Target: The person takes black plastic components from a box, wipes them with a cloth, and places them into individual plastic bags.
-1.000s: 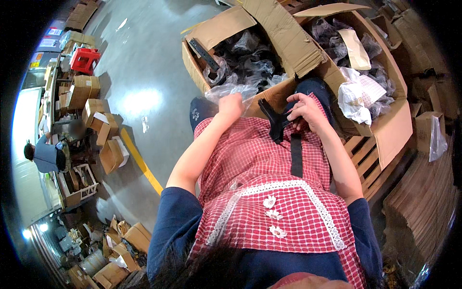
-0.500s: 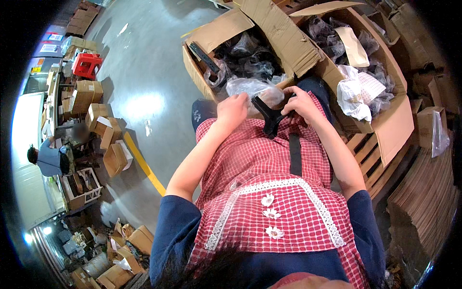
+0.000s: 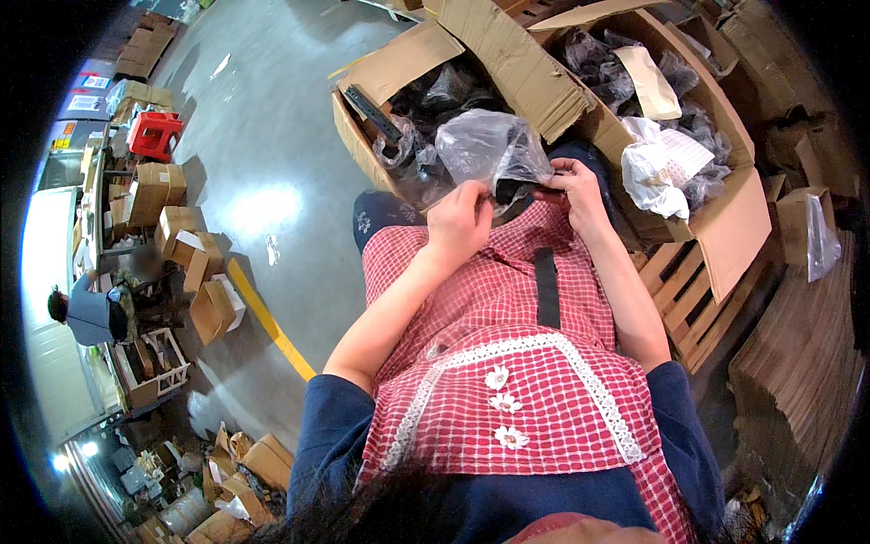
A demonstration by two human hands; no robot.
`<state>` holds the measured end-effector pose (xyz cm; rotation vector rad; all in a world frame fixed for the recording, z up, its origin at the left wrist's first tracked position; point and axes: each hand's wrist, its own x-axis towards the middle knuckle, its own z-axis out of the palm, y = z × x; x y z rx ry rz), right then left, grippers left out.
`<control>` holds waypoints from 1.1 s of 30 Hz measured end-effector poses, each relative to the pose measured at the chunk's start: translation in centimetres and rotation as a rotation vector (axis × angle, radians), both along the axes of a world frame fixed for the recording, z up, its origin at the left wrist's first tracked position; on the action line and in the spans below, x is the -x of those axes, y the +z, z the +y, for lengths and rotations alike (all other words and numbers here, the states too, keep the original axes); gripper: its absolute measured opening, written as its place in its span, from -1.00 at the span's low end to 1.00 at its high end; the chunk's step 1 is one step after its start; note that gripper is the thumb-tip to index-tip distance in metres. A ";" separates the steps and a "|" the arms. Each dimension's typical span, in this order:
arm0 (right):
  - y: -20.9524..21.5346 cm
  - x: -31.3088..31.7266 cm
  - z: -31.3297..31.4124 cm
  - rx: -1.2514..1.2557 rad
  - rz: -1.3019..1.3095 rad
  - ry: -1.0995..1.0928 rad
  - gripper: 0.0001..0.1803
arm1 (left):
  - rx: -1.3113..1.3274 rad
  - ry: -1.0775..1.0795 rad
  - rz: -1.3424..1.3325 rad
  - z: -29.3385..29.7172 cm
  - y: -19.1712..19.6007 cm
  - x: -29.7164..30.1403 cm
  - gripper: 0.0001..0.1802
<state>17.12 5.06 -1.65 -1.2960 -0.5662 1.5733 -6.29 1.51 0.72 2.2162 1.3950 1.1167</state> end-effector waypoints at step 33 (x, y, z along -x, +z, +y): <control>3.5 1.3 -1.9 -0.176 0.416 0.197 -0.56 | 0.968 -0.105 -1.186 2.8 3.0 0.0 -0.68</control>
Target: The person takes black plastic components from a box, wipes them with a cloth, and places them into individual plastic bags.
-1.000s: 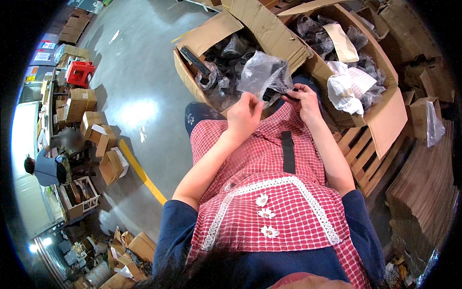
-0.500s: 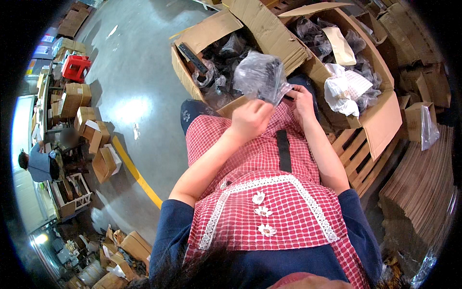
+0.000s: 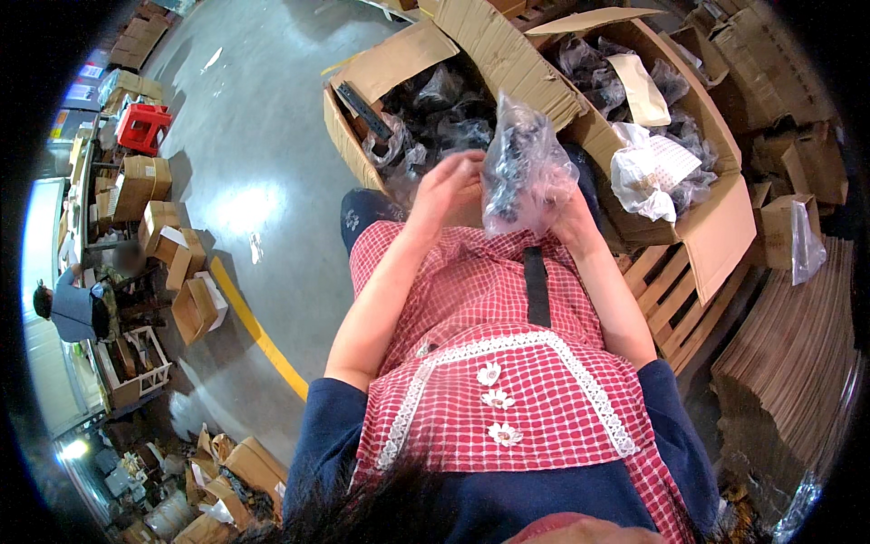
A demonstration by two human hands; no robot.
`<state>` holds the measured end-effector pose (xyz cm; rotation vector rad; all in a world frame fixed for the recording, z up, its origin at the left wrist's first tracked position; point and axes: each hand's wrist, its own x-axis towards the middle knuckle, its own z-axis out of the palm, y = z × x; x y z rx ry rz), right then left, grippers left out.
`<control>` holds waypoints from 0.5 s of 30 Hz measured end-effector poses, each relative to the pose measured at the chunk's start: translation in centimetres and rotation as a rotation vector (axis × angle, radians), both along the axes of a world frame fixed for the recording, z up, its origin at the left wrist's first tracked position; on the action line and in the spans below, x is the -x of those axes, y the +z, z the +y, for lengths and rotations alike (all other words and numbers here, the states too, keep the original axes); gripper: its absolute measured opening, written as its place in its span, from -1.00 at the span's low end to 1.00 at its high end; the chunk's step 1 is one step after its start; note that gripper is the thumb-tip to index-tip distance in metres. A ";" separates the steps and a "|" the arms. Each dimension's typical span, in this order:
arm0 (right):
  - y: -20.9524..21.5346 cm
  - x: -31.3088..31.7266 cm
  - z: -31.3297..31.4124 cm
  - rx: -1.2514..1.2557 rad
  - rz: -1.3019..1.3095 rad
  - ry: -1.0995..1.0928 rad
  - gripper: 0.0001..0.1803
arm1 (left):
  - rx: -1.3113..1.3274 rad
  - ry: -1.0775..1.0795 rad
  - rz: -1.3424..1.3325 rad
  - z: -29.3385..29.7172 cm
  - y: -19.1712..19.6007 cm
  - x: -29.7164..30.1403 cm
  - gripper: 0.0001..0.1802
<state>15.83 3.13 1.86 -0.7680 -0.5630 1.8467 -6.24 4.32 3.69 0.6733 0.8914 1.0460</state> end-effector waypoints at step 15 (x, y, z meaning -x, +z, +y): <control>0.0 -0.1 -0.1 0.064 -0.158 0.074 -0.60 | 0.170 0.027 0.010 -0.9 -1.5 -0.9 -0.71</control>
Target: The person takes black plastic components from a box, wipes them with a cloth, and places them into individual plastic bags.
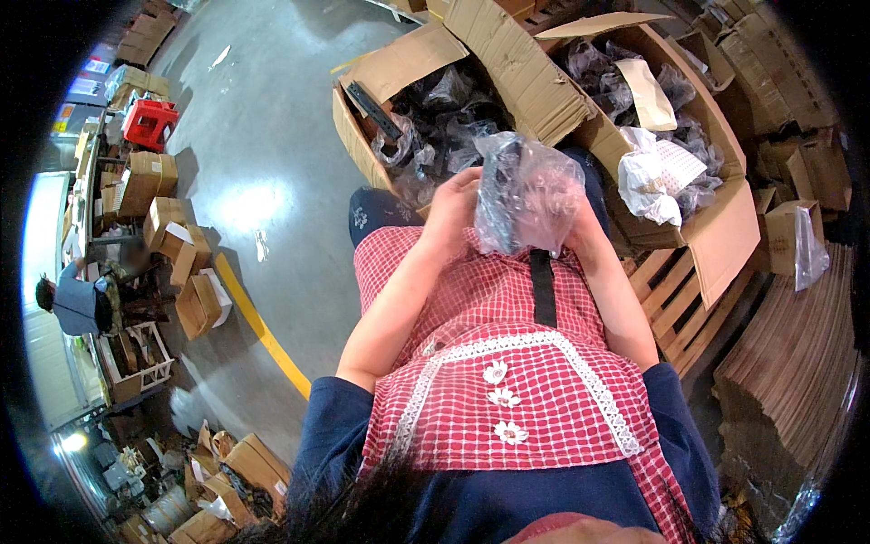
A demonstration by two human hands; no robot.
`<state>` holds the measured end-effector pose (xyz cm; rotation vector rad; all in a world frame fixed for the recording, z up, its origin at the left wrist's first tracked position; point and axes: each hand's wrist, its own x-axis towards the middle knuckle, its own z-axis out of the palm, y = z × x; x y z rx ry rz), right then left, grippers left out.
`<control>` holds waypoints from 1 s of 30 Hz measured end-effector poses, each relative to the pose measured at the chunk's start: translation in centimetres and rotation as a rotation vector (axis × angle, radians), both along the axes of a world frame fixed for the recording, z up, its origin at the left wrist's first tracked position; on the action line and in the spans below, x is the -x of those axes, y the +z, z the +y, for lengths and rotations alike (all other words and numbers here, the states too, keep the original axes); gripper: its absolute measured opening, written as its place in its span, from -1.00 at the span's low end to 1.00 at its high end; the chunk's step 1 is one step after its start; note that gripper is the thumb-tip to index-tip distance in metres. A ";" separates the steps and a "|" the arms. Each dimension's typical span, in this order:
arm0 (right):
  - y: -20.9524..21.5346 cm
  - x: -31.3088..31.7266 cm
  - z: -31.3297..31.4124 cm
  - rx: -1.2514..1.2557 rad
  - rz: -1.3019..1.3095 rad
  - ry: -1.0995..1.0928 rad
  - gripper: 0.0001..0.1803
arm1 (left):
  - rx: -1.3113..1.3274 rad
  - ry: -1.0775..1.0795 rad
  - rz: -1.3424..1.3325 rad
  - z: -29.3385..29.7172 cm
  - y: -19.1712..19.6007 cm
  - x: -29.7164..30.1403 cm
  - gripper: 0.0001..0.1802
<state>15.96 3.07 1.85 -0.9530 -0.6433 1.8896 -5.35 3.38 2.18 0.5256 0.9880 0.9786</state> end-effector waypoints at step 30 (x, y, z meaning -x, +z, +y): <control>1.9 1.9 -2.1 -0.478 -0.411 -0.199 -0.56 | 0.019 -0.013 -0.344 -3.5 -0.8 -2.8 -0.47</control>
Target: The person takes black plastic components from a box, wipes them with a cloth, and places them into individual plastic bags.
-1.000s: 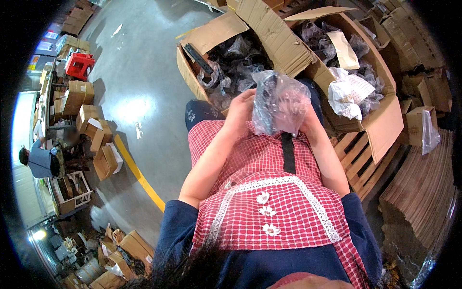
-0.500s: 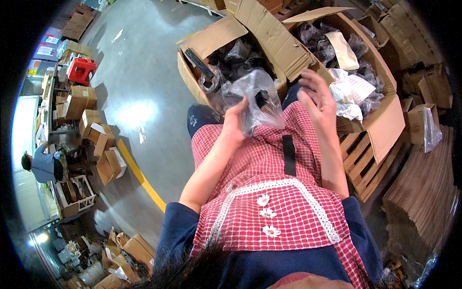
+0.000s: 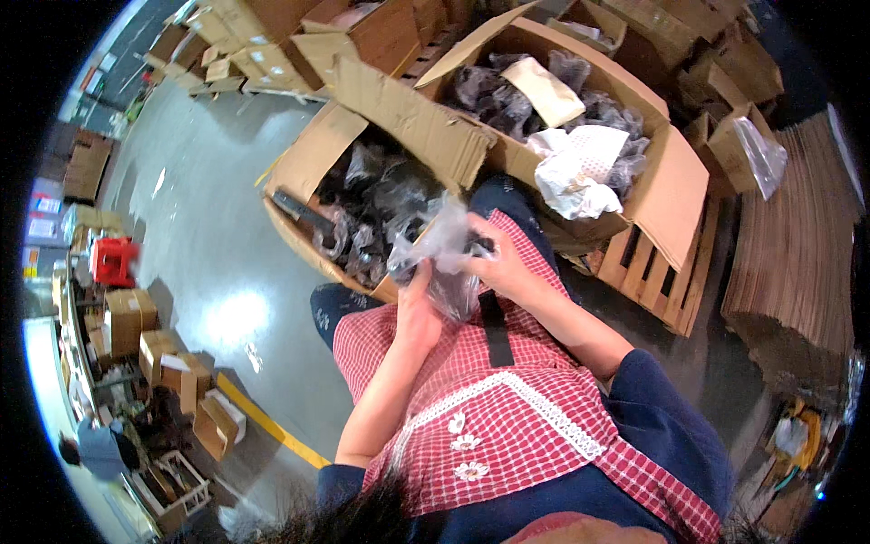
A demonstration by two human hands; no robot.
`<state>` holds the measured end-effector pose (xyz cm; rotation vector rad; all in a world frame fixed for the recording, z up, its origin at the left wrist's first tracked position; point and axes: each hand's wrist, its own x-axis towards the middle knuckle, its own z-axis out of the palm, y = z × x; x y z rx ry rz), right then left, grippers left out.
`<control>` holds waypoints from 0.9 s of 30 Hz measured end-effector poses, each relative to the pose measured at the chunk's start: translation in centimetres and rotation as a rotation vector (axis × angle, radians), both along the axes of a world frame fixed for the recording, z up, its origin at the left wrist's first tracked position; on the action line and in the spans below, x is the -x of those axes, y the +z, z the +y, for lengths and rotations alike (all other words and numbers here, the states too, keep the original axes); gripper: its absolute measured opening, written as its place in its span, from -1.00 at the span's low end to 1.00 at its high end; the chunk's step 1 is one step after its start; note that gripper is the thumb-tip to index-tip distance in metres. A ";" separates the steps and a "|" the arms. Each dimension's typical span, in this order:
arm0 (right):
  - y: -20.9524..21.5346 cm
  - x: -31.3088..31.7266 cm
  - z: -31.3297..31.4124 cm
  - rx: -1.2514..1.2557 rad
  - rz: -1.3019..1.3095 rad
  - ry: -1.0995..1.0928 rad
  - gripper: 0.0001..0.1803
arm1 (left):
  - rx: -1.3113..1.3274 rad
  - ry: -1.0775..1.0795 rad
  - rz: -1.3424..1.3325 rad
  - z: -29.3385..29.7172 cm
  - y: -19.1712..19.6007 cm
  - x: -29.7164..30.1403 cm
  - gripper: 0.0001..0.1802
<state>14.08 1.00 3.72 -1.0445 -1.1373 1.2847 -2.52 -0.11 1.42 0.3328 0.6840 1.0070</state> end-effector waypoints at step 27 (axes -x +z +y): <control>1.3 -23.8 22.0 -0.436 -0.908 -0.268 -0.71 | -0.453 -0.366 0.867 13.2 -0.8 -9.2 -0.84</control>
